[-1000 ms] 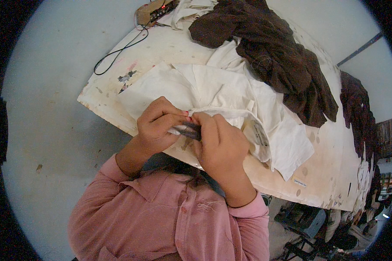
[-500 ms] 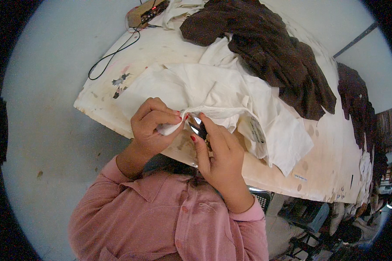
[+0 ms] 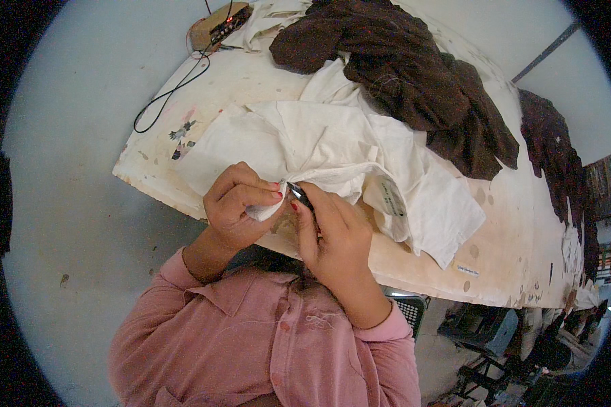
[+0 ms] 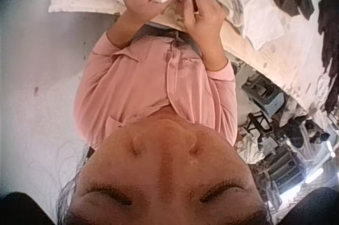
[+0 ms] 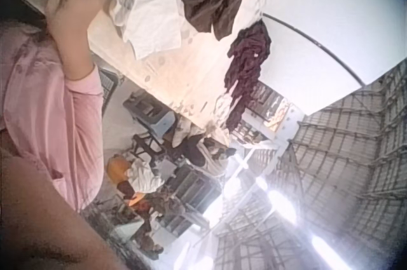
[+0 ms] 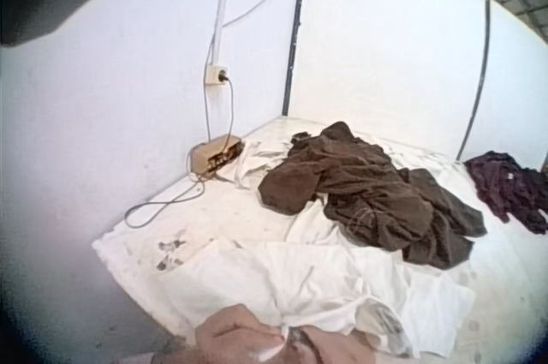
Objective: The person uses small scissors to snip loose threads and seams on a white shirt laid on a work table. They repeatedly reposition the shirt, pull at threads, and cut them, then move the shirt aside to continue working on other areas.
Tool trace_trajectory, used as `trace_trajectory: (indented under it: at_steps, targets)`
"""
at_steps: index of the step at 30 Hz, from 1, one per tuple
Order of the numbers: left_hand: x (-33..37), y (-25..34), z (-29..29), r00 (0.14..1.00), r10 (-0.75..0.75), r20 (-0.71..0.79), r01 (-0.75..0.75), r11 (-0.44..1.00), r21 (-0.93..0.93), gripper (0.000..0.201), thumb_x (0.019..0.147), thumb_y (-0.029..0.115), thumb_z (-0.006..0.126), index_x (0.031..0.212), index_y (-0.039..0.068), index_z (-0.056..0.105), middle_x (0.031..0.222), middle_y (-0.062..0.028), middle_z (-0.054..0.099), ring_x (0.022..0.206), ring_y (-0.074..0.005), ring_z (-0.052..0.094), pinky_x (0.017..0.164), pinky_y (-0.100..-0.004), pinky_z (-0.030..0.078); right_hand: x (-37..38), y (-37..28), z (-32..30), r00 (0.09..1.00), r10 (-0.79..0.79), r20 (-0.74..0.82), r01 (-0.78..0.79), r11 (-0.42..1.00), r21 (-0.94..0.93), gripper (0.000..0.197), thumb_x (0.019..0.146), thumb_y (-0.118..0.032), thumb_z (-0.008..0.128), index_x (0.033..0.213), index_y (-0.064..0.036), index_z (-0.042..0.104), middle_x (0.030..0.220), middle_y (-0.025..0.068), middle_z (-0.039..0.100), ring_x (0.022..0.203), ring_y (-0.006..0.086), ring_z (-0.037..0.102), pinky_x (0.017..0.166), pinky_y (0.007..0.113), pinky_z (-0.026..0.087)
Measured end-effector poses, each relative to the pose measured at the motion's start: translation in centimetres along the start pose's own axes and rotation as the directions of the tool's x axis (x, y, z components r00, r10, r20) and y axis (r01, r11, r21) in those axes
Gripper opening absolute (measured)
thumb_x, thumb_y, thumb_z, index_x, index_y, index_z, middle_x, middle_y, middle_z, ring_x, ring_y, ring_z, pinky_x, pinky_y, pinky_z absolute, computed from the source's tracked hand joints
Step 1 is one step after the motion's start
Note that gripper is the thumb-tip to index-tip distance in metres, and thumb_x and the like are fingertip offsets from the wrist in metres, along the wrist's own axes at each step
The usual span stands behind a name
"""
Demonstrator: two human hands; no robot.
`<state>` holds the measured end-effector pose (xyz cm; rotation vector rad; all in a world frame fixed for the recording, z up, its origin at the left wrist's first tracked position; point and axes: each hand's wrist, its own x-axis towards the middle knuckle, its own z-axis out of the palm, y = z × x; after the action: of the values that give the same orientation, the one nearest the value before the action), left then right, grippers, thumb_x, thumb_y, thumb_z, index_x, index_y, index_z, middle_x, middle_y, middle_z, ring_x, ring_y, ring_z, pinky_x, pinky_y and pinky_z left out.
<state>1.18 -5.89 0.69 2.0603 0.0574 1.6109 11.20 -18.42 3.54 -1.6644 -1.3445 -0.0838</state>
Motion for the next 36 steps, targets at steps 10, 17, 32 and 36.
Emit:
trace_trajectory:
  at_steps: [10, 17, 32, 36]
  targets:
    - [1.0, -0.9, -1.3, 0.672, -0.608, 0.423, 0.740, 0.522, -0.425, 0.017, 0.086, 0.001, 0.066, 0.098, 0.005, 0.054, 0.093, -0.0038, 0.060, 0.089, -0.0082, 0.055, 0.079, -0.0229, 0.045, 2.5, 3.8, -2.1, 0.993, 0.105, 0.060, -0.114, 0.981, 0.158, 0.040, 0.076, -0.015, 0.077, 0.110, 0.0013, 0.062, 0.102, 0.0157, 0.065, 0.086, 0.0245, 0.064, 0.080, 0.030, 0.049]
    - [1.2, -1.0, -1.8, 0.547, -0.660, 0.514, 0.835, 0.393, -0.385, 0.014, 0.094, 0.012, 0.060, 0.104, 0.003, 0.054, 0.100, -0.0022, 0.055, 0.099, -0.0082, 0.049, 0.089, -0.0216, 0.039, 3.0, 2.6, -1.4, 0.987, -0.034, -0.158, 0.031, 0.999, -0.025, 0.032, 0.072, -0.008, 0.075, 0.102, -0.0016, 0.065, 0.090, 0.0138, 0.063, 0.081, 0.0262, 0.062, 0.072, 0.033, 0.049]
    - [1.9, -0.8, -2.1, 0.630, -0.541, 0.558, 0.761, 0.573, -0.304, 0.019, 0.095, 0.006, 0.056, 0.113, 0.001, 0.055, 0.106, -0.0056, 0.060, 0.102, -0.0083, 0.053, 0.089, -0.0224, 0.042, 3.4, 2.6, 0.4, 0.996, -0.071, 0.051, 0.062, 0.986, 0.152, 0.023, 0.067, 0.006, 0.064, 0.088, -0.0025, 0.063, 0.087, 0.0087, 0.062, 0.077, 0.0214, 0.062, 0.070, 0.027, 0.048]
    - [2.0, -1.2, -3.0, 0.641, -0.567, 0.518, 0.731, 0.656, -0.187, 0.020, 0.095, 0.011, 0.057, 0.113, 0.002, 0.055, 0.105, -0.0043, 0.060, 0.104, -0.0095, 0.053, 0.091, -0.0223, 0.041, 3.7, 4.8, -0.6, 0.952, 0.305, -0.026, -0.276, 0.892, 0.358, 0.020, 0.068, 0.007, 0.063, 0.086, -0.0017, 0.060, 0.084, 0.0103, 0.061, 0.075, 0.0236, 0.062, 0.068, 0.026, 0.047]
